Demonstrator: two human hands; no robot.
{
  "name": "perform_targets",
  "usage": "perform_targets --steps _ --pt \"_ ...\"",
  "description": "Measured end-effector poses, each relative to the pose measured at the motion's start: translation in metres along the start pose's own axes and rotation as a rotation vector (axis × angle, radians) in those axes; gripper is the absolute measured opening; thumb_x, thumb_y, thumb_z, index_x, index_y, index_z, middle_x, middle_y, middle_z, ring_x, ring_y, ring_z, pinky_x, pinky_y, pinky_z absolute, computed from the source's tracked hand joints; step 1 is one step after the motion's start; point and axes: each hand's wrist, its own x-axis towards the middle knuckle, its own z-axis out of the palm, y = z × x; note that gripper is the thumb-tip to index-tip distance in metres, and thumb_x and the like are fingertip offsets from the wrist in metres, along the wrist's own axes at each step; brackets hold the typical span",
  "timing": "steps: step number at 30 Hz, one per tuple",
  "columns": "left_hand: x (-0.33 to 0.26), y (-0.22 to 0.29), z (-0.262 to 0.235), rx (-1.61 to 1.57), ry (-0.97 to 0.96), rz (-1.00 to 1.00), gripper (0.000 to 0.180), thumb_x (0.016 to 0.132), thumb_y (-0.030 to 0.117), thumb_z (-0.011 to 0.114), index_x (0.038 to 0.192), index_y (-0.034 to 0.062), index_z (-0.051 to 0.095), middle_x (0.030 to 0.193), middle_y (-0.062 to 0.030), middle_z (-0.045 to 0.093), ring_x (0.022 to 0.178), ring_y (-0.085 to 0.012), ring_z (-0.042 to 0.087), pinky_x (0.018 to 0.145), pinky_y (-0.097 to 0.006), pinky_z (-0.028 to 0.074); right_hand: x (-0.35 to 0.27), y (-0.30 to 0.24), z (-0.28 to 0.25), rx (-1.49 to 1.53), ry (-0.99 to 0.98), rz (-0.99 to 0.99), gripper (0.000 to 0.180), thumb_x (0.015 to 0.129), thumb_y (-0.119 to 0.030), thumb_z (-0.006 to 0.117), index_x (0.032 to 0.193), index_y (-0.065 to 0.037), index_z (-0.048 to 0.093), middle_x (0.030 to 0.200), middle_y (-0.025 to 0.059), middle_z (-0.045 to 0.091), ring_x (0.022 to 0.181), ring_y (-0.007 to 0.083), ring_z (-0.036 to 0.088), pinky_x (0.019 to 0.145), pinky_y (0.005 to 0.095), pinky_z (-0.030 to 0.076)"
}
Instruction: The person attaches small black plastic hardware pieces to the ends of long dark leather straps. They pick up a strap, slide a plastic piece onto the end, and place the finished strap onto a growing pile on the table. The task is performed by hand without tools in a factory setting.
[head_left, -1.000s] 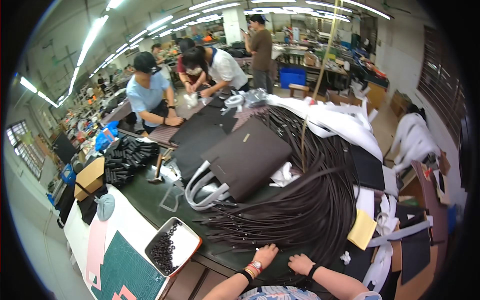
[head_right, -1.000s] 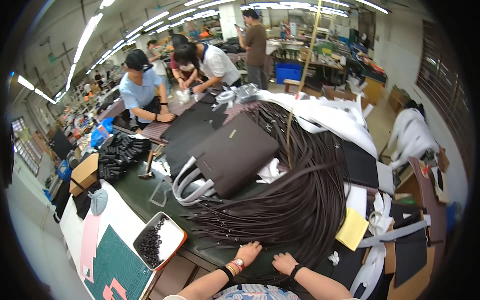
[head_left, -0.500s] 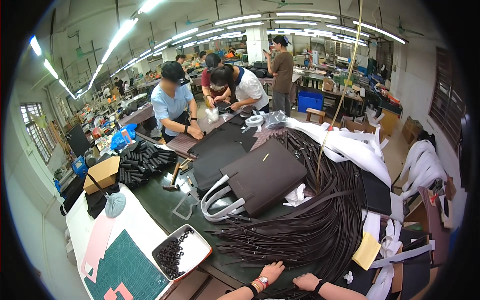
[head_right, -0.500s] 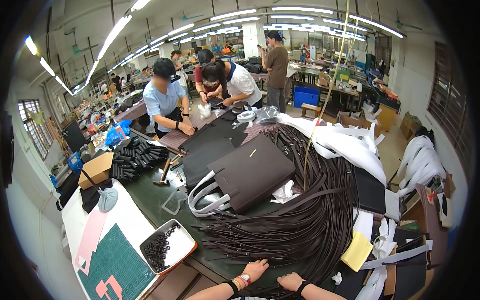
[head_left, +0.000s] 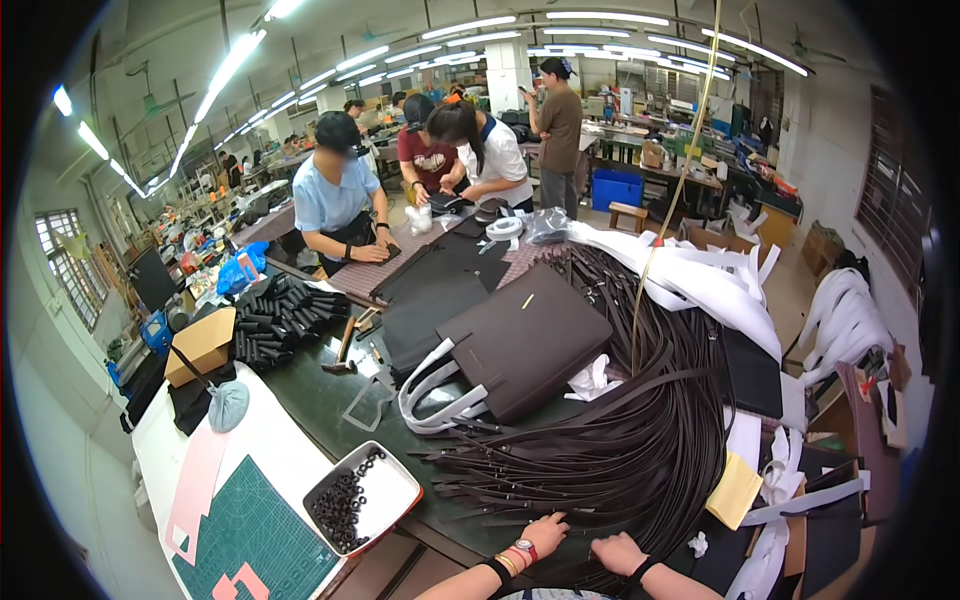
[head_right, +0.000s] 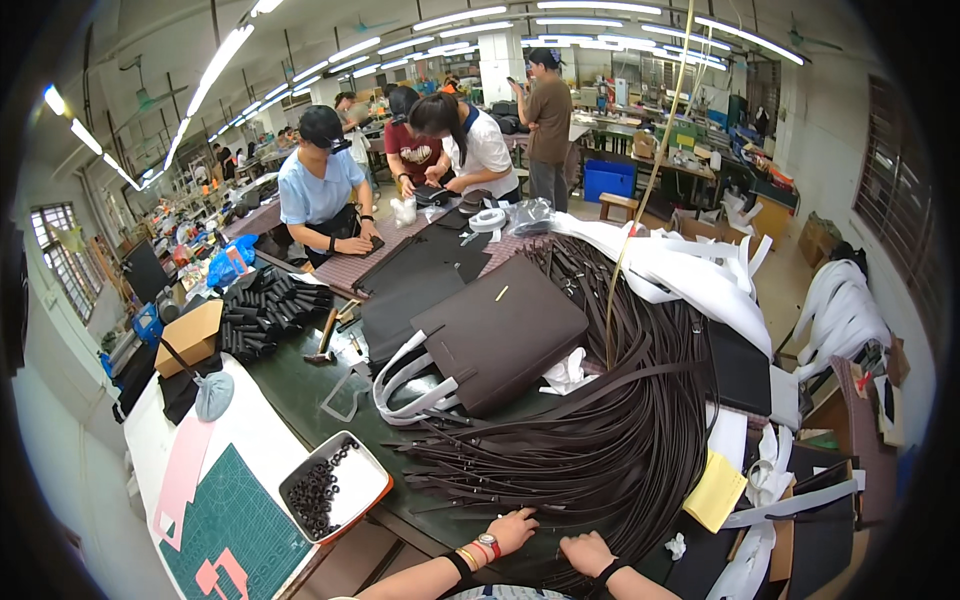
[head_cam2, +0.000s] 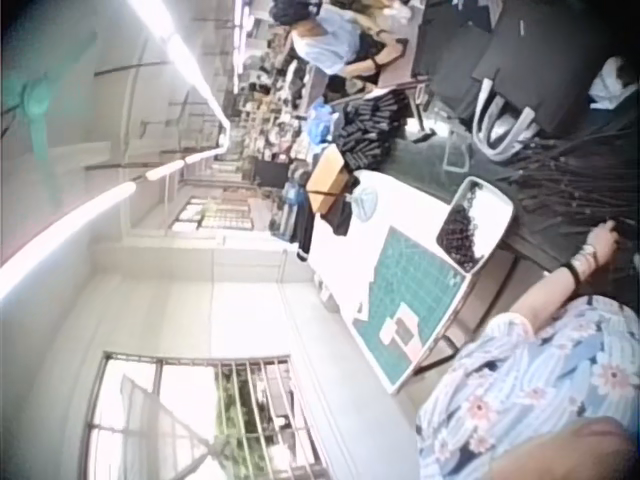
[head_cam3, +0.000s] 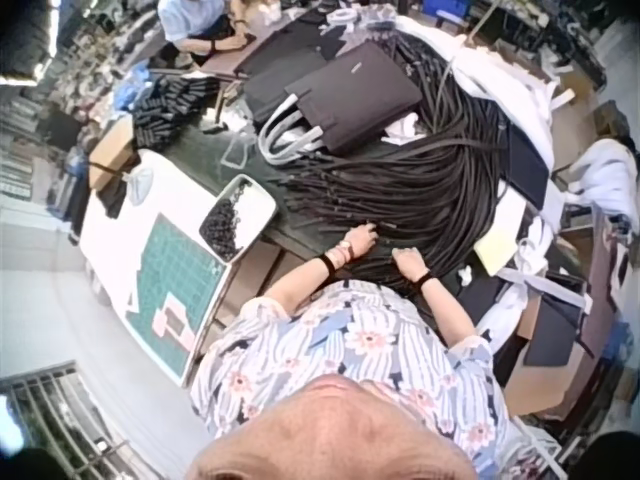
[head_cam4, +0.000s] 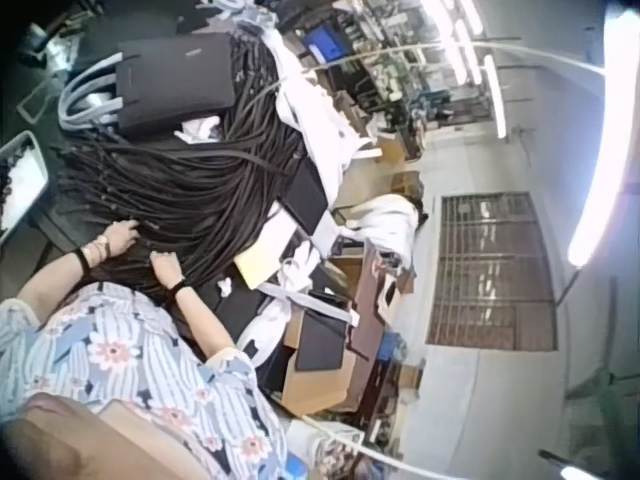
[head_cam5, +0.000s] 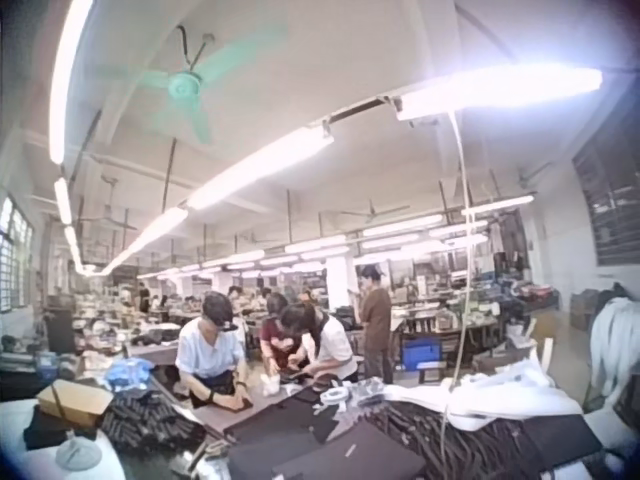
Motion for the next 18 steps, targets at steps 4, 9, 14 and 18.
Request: perform_targets --steps 4,9,14,18 --pt "0.001 -0.018 0.000 -0.022 -0.005 0.054 0.021 0.089 0.019 0.057 0.105 0.0142 0.070 0.130 -0.0086 0.058 0.100 -0.0296 0.063 0.086 -0.039 0.052 0.009 -0.002 -0.014 0.310 0.179 0.101 0.016 0.087 -0.022 0.064 0.094 -0.008 0.059 0.085 0.0149 0.067 0.084 0.0364 0.065 0.076 0.0472 0.048" --pt "0.001 -0.020 -0.012 -0.013 0.051 0.125 0.019 0.082 0.016 0.058 0.096 0.0155 0.072 0.123 -0.0094 0.063 0.103 -0.0290 0.064 0.085 -0.038 0.053 -0.001 -0.010 -0.030 0.392 0.175 0.051 0.013 0.088 -0.018 0.061 0.093 -0.008 0.055 0.082 0.0134 0.064 0.084 0.0344 0.062 0.076 0.0446 0.044" --pt "0.004 -0.021 0.002 -0.064 0.121 0.031 0.014 0.087 0.021 0.061 0.092 0.0143 0.072 0.121 -0.0026 0.065 0.100 -0.0250 0.064 0.084 -0.037 0.053 -0.015 -0.034 -0.041 0.398 0.113 0.030 0.014 0.086 -0.014 0.062 0.098 -0.008 0.057 0.086 0.0111 0.066 0.086 0.0304 0.064 0.079 0.0422 0.044" --pt "0.006 -0.015 -0.001 -0.053 0.137 0.040 0.012 0.086 0.020 0.063 0.092 0.0139 0.072 0.119 -0.0015 0.065 0.100 -0.0246 0.064 0.084 -0.037 0.053 -0.019 -0.051 -0.033 0.368 0.075 0.018 0.014 0.086 -0.014 0.061 0.099 -0.009 0.058 0.086 0.0098 0.066 0.088 0.0278 0.064 0.080 0.0406 0.043"
